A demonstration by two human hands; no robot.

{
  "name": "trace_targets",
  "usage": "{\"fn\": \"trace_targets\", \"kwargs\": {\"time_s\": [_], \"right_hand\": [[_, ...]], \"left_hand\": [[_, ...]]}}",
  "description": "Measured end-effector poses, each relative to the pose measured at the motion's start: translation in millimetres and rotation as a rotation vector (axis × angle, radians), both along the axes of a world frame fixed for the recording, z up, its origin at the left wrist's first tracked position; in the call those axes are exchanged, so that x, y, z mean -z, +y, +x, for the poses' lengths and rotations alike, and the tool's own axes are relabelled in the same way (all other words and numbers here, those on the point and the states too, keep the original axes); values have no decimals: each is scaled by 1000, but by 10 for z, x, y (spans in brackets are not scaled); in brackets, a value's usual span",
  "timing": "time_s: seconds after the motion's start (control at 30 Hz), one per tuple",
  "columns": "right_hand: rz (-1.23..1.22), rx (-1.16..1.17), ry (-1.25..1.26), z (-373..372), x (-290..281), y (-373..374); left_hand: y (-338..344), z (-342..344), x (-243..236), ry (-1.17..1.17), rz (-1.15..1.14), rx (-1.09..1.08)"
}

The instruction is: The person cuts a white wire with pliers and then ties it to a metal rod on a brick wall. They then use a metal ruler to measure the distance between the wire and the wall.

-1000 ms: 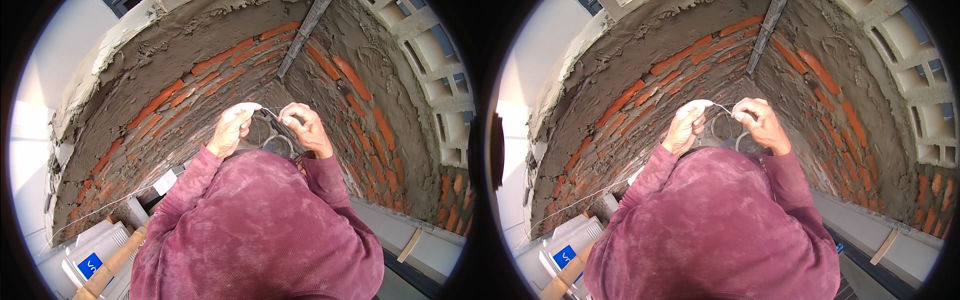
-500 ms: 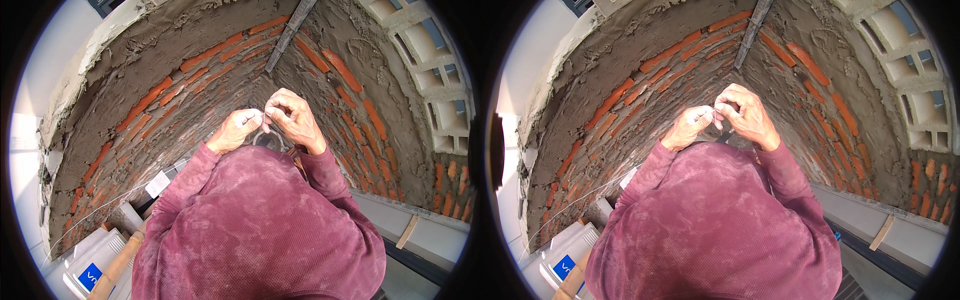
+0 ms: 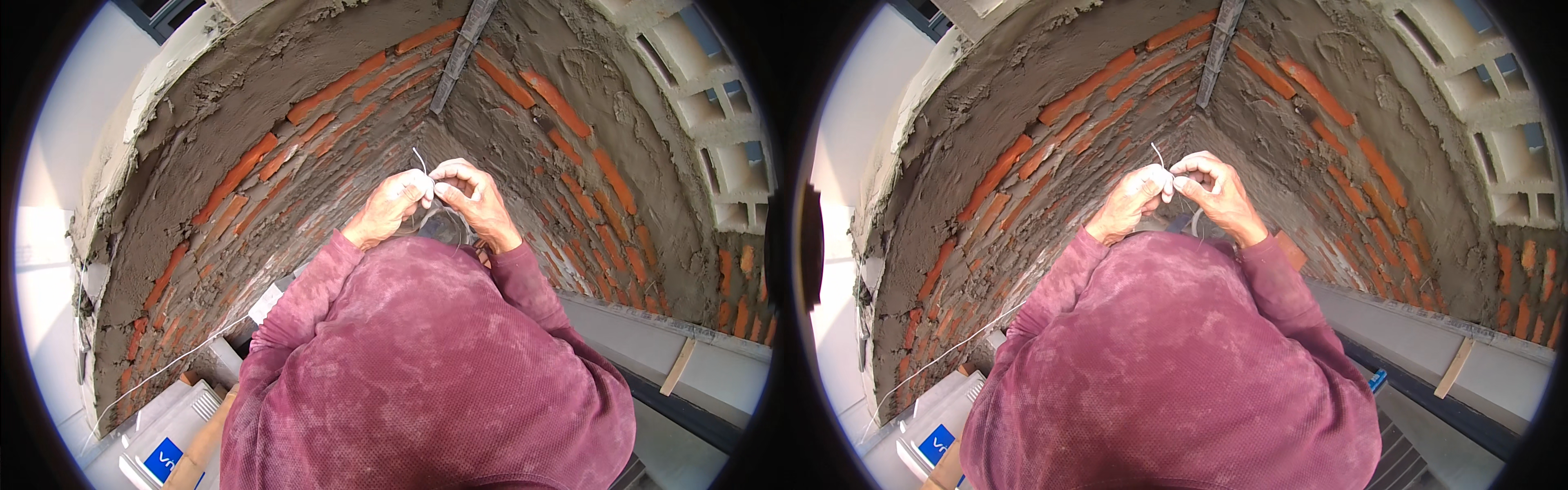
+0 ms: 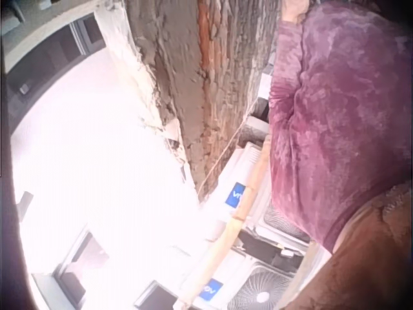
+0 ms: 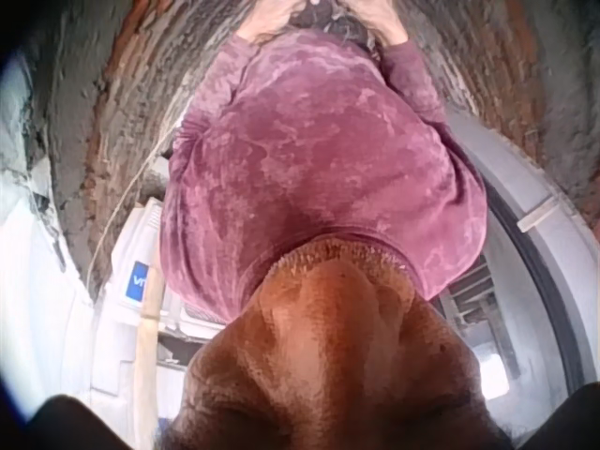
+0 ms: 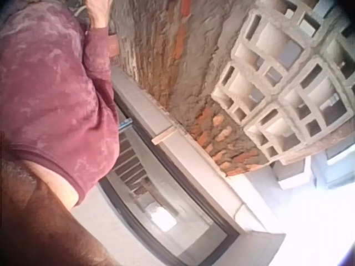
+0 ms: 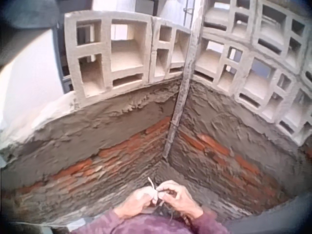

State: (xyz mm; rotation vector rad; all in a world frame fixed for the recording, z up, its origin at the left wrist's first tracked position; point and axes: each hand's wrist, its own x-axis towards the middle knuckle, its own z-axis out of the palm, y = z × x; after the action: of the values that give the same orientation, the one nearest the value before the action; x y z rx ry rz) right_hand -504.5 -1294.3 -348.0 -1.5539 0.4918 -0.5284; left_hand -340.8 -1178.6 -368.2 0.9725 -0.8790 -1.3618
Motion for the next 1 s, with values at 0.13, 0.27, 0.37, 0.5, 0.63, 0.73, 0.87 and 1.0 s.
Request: {"fn": "trace_targets", "kwargs": {"time_s": [0.13,0.27,0.37,0.5,0.63,0.73,0.87,1.0], "right_hand": [[-275,21,26,-7,11,-11],[-647,58,-26,-12,-69,19],[-743,55,-73,12,-123,25],[-606,62,-16,26,-126,51],[-323,94,49,10,-89,74],[-321,77,96,-10,-77,55],[-279,84,138,4,-68,43],[-472,219,92,57,-59,110]], "left_hand": [[-18,5,-68,-86,39,-16],[-44,18,-123,-158,47,-7],[-61,81,-154,-64,132,34],[-71,103,-161,-158,116,-18],[-67,19,-121,-164,29,-142],[-67,0,-86,-156,19,-156],[-68,68,-56,-199,99,-76],[-73,110,-22,-9,208,-7]]}}
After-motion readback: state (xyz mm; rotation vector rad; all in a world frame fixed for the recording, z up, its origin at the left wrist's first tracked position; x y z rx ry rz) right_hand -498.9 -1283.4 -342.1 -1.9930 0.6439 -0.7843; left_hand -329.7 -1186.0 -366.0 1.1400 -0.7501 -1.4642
